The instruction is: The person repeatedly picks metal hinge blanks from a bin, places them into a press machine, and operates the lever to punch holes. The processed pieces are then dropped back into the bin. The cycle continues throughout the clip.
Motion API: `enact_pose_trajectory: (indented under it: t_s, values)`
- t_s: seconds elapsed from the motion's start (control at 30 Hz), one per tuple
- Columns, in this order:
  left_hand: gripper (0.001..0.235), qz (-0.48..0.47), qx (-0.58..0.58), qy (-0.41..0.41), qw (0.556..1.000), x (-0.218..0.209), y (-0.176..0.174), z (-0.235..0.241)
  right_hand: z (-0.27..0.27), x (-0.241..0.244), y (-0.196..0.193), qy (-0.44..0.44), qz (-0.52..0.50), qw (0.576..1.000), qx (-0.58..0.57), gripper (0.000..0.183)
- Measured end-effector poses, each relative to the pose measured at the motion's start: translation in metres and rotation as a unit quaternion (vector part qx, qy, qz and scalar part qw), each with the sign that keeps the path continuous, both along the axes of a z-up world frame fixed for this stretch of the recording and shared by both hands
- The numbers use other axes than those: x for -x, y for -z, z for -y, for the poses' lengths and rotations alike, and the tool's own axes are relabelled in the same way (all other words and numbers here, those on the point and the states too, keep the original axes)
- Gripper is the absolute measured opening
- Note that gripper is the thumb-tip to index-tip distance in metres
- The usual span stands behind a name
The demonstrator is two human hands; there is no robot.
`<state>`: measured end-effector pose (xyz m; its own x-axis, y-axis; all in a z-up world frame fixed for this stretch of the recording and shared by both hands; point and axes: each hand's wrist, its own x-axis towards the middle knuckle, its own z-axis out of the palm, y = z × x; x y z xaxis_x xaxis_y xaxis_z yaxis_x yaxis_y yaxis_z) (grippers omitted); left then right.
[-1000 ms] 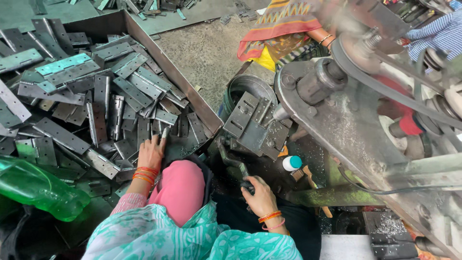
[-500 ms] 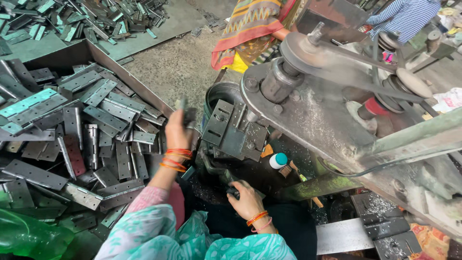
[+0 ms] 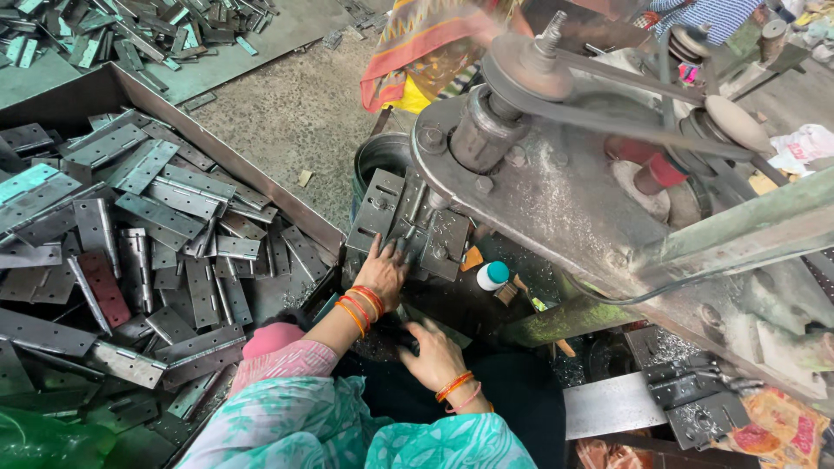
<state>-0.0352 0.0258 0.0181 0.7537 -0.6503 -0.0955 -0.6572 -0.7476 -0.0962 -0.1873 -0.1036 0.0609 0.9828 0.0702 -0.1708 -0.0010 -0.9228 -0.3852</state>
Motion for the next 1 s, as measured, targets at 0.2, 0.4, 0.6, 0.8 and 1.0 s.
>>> enact_pose_trajectory:
  t_s: [0.2,0.4,0.6,0.8,1.0]
  values:
    - [0.086,-0.06,0.115,-0.03,0.991,-0.033,0.007,0.003,0.0,-0.005,0.002,-0.014,-0.055,0.998,0.025,0.055]
    - [0.075,-0.035,0.141,-0.021,0.989,-0.048,0.021,0.004,0.012,0.001,0.032,-0.017,-0.05,0.998,0.033,0.053]
    - [0.074,-0.036,0.158,-0.002,0.987,-0.053,0.03,0.006,0.002,0.038,0.084,0.047,-0.045,0.998,-0.02,0.052]
    - [0.054,0.06,0.138,-0.036,0.988,-0.035,0.029,-0.004,0.002,0.041,0.087,0.022,-0.029,0.999,-0.005,0.053]
    - [0.035,0.043,0.109,-0.082,0.99,-0.025,0.016,-0.005,0.004,0.012,0.028,-0.021,-0.021,0.999,0.026,0.052]
